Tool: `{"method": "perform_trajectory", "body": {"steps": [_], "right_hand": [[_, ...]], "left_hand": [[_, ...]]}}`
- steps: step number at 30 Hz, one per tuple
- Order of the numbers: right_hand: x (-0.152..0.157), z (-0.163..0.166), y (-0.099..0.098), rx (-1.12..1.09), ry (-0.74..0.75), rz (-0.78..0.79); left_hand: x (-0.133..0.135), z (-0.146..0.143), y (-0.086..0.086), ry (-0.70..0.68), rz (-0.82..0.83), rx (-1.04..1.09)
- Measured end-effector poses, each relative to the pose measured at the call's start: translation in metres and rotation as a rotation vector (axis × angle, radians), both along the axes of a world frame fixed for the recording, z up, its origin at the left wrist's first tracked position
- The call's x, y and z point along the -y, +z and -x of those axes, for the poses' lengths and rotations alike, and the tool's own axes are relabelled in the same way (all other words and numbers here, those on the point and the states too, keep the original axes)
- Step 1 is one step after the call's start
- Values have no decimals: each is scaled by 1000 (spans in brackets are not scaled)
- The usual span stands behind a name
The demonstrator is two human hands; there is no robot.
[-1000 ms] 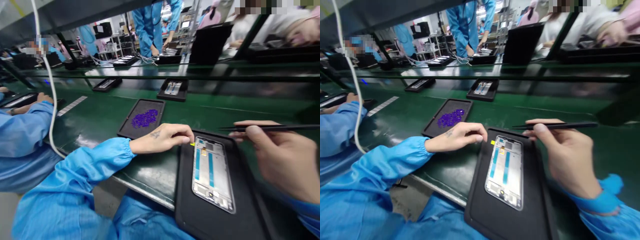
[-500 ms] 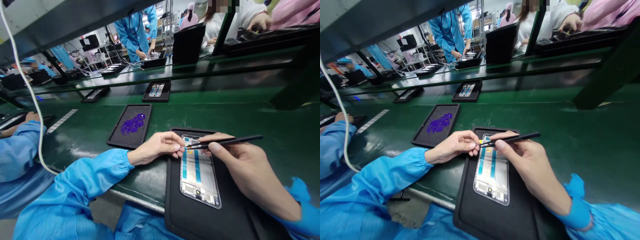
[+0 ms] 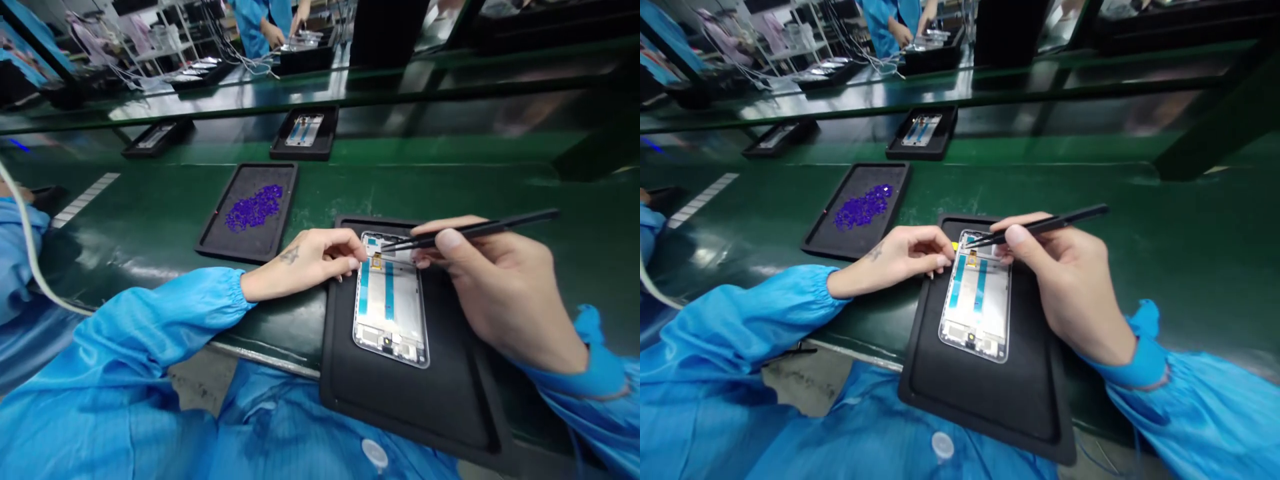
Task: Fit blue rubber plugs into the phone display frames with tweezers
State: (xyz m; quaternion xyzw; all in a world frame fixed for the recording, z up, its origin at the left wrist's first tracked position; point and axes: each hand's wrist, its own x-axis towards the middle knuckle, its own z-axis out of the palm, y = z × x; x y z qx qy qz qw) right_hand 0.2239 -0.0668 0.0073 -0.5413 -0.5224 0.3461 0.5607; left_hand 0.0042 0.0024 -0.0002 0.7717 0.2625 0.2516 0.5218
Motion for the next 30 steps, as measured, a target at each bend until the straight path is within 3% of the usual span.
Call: {"method": "perform_trajectory", "body": {"steps": [5, 12, 23, 27, 30], "right_hand": [[-5, 1, 10, -134, -65, -32], [-10, -5, 15, -147, -133, -74], [-9, -6, 15, -167, -113, -115], [-9, -7, 16, -180, -111, -127], [-9, -8, 16, -186, -109, -125]], "left_hand": [[6, 0, 12, -59, -313, -126], [18, -13, 14, -303, -598, -269], [24, -40, 11, -380, -712, -399], [26, -37, 10, -392, -777, -403], [25, -27, 13, -366, -709, -318]]}}
